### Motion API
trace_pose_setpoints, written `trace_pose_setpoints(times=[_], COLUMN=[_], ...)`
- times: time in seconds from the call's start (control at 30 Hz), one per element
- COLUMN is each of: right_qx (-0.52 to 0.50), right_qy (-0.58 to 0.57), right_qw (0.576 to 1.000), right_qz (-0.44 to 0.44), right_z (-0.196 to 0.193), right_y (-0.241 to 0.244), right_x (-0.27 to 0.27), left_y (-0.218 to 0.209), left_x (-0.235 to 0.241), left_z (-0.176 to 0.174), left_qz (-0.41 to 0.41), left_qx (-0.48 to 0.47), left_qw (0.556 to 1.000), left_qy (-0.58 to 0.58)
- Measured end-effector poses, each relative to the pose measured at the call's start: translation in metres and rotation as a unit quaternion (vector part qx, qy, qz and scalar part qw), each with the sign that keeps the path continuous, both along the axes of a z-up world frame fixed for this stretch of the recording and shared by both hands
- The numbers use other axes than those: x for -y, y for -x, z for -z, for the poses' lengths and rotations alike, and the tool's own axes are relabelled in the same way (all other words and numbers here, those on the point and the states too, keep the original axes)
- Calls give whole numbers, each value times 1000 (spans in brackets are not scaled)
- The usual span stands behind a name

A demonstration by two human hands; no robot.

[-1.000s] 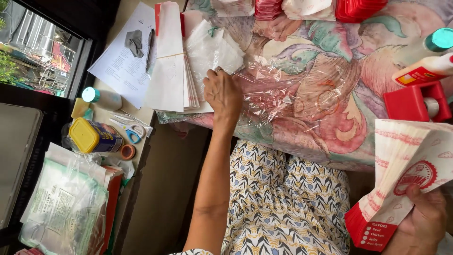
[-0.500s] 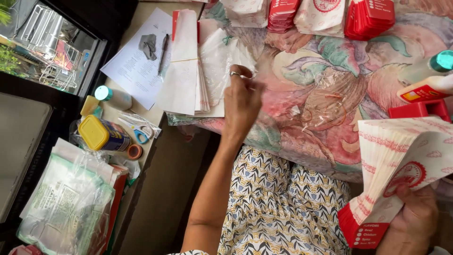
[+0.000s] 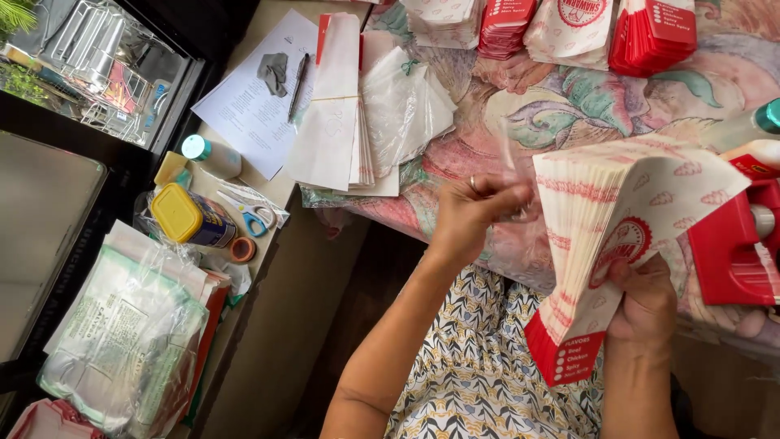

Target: Sorting, folding, and stacking printed paper bags in a production environment.

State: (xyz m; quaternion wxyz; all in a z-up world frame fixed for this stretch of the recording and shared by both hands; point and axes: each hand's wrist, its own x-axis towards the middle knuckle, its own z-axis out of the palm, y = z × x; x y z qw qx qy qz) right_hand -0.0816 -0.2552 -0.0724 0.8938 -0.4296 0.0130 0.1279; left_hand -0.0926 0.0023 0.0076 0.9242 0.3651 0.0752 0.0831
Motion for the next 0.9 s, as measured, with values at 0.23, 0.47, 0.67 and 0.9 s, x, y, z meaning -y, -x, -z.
trace_pose_setpoints(times=[0.23, 0.47, 0.67, 0.9], right_qx=[39, 80, 72, 76], right_qy=[114, 138, 46, 43], right_qw=[993, 986, 996, 996], right_qz=[-17, 43, 39, 29], right_z=[-48, -58, -47, -48], right_y=[5, 9, -21, -51], right_x=[-37, -44, -16, 9], left_y=[-9, -17, -23, -29], left_x=[33, 40, 23, -52], left_z=[25, 33, 12, -48], left_qz=[-31, 18, 72, -93], left_qx=[-28, 2, 23, 203], left_qw=[990, 1000, 992, 839], left_qy=[-132, -15, 100, -497])
